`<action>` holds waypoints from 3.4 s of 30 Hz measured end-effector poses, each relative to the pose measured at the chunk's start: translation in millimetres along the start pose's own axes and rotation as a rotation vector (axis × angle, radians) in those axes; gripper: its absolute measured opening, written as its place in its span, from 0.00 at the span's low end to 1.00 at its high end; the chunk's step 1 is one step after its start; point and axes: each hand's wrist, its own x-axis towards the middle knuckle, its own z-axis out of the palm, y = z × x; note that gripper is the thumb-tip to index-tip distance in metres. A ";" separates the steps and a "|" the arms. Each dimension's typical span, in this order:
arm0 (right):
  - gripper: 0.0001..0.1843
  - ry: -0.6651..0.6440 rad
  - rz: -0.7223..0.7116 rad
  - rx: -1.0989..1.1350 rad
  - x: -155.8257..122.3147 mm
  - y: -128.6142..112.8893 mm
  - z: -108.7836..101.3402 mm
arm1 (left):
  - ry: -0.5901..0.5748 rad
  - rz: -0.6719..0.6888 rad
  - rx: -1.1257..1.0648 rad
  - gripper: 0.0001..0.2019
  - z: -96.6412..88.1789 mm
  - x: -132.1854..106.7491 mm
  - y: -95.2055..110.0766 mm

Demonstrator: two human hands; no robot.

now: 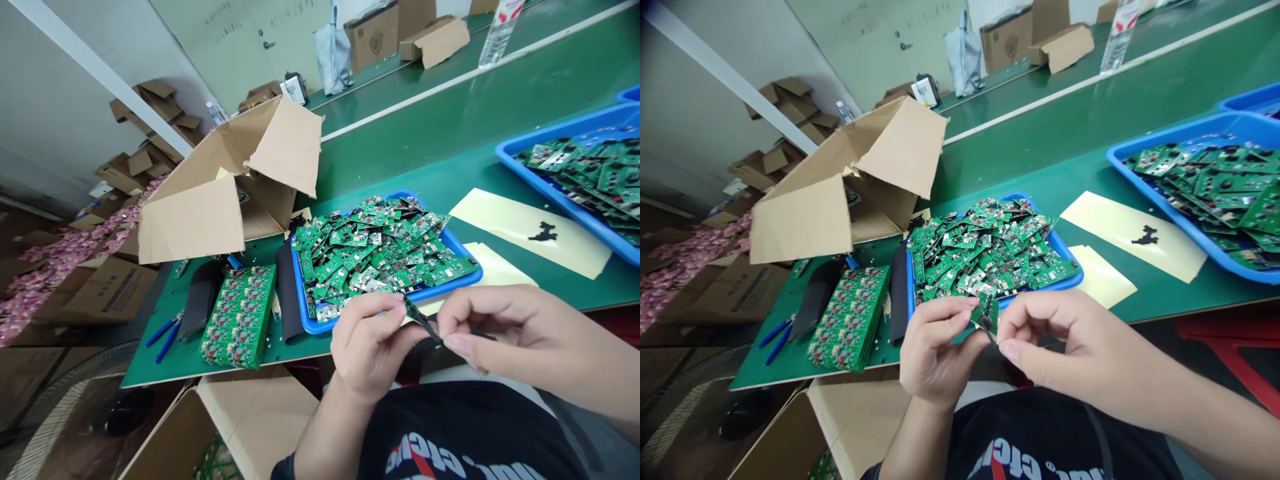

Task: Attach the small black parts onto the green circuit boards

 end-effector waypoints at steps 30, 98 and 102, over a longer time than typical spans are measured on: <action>0.05 0.331 -0.726 -0.719 5.0 6.1 2.9 | 0.023 -0.465 -0.710 0.17 6.2 -15.7 5.5; 0.13 0.270 -0.995 -0.938 10.7 34.9 -13.0 | -0.141 -1.399 -1.164 0.15 3.5 -11.3 21.2; 0.20 0.130 -0.974 -0.961 10.4 37.2 -21.4 | -0.187 -1.340 -1.092 0.17 3.8 -15.0 14.9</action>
